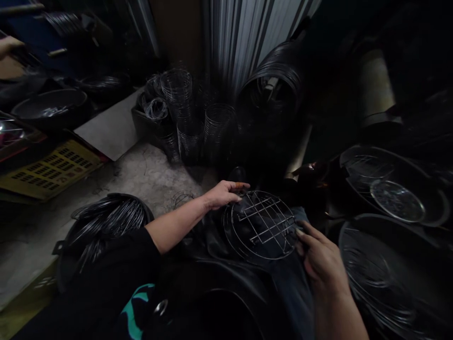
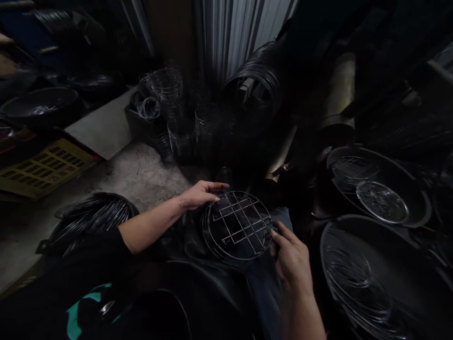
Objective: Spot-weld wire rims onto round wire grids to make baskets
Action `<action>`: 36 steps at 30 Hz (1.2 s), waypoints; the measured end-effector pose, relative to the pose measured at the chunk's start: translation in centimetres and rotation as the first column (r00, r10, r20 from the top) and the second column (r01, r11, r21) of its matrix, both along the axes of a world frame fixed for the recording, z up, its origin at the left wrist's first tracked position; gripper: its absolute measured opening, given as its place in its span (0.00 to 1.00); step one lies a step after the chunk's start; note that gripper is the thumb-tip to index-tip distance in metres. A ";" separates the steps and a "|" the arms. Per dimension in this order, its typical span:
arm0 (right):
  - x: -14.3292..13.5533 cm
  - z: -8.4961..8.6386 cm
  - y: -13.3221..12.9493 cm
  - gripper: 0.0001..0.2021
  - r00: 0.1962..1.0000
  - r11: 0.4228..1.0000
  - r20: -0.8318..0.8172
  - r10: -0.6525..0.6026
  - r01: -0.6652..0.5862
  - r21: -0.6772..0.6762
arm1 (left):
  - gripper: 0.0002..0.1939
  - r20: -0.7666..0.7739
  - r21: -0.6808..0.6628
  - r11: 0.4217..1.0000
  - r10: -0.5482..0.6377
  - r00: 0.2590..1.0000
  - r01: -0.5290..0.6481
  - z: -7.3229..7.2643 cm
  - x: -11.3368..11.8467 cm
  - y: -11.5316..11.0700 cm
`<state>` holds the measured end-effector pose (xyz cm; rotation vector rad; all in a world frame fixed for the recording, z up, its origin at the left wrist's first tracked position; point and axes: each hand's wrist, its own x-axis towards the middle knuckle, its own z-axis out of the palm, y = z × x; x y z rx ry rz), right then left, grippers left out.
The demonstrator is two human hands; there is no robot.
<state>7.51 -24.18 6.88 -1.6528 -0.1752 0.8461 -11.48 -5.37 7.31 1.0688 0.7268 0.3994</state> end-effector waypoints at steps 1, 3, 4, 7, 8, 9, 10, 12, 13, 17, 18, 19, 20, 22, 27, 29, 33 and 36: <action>0.1 0.2 0.1 0.29 0.999 1.000 -0.034 -0.013 0.013 0.019 | 0.31 0.010 0.002 1.000 0.013 1.000 -0.013 -0.1 0.2 -0.1; 0.2 0.4 0.4 0.29 0.997 1.000 -0.070 -0.012 0.014 0.028 | 0.34 -0.003 0.019 0.999 0.036 0.999 -0.036 -0.2 0.5 -0.2; 0.3 0.5 0.5 0.29 0.997 1.000 -0.074 -0.003 0.004 0.018 | 0.35 -0.016 0.027 0.999 0.041 0.999 -0.041 -0.2 0.7 -0.2; 0.4 0.3 0.4 0.34 0.997 1.000 -0.067 0.028 -0.028 -0.010 | 0.35 -0.054 0.043 0.999 0.026 0.998 -0.023 -0.2 0.8 -0.2; 0.5 0.1 0.3 0.36 0.998 0.999 -0.054 0.038 -0.039 -0.017 | 0.36 -0.064 0.055 0.998 0.014 0.998 -0.011 -0.3 0.8 -0.2; 0.7 -0.1 0.1 0.38 0.997 0.997 -0.030 0.066 -0.067 -0.032 | 0.36 -0.074 0.074 0.997 0.001 0.997 0.004 -0.3 0.8 -0.3; 0.9 -0.4 0.0 0.38 0.993 0.991 0.012 0.115 -0.114 -0.064 | 0.36 -0.084 0.102 0.995 -0.015 0.996 0.024 -0.4 0.7 -0.3; 1.8 -1.2 -0.4 0.36 0.940 0.944 0.164 0.300 -0.268 -0.192 | 0.36 -0.110 0.191 0.979 -0.055 0.992 0.075 -0.4 0.5 -0.4; 2.3 -1.5 -0.5 0.34 0.884 0.903 0.242 0.400 -0.336 -0.268 | 0.36 -0.129 0.248 0.962 -0.079 0.988 0.110 -0.3 0.4 -0.5; 3.7 -2.5 -0.7 0.25 0.723 0.798 0.363 0.587 -0.441 -0.411 | 0.32 -0.255 0.454 0.846 -0.176 0.951 0.279 0.5 -0.2 -0.4; 3.8 -2.6 -0.7 0.25 0.724 0.792 0.350 0.595 -0.451 -0.411 | 0.31 -0.287 0.486 0.814 -0.196 0.938 0.319 0.8 -0.4 -0.3; 3.8 -2.7 -0.9 0.26 0.721 0.782 0.334 0.607 -0.465 -0.416 | 0.31 -0.316 0.507 0.784 -0.218 0.923 0.358 1.1 -0.6 -0.1; 3.6 -2.7 -1.1 0.28 0.720 0.771 0.316 0.618 -0.476 -0.422 | 0.32 -0.337 0.511 0.761 -0.250 0.908 0.400 1.4 -0.9 0.1; 3.2 -2.6 -1.6 0.33 0.721 0.744 0.261 0.642 -0.504 -0.439 | 0.38 -0.331 0.469 0.728 -0.381 0.864 0.500 2.0 -1.6 0.4; 2.2 -2.9 -2.8 0.36 0.721 0.717 0.202 0.663 -0.533 -0.450 | 0.59 -0.322 0.474 0.645 -0.507 0.800 0.600 2.1 -3.2 0.0; 2.0 -3.2 -2.8 0.35 0.729 0.736 0.236 0.643 -0.502 -0.454 | 0.62 -0.403 0.524 0.613 -0.434 0.806 0.592 1.6 -3.5 -0.6; 1.3 -3.1 -2.4 0.35 0.741 0.757 0.263 0.618 -0.470 -0.453 | 0.62 -0.440 0.539 0.596 -0.404 0.802 0.596 0.5 -3.9 -1.2; 0.2 -2.1 -2.4 0.38 0.738 0.757 0.260 0.623 -0.483 -0.440 | 0.64 -0.364 0.515 0.636 -0.445 0.818 0.575 0.0 -4.1 -1.2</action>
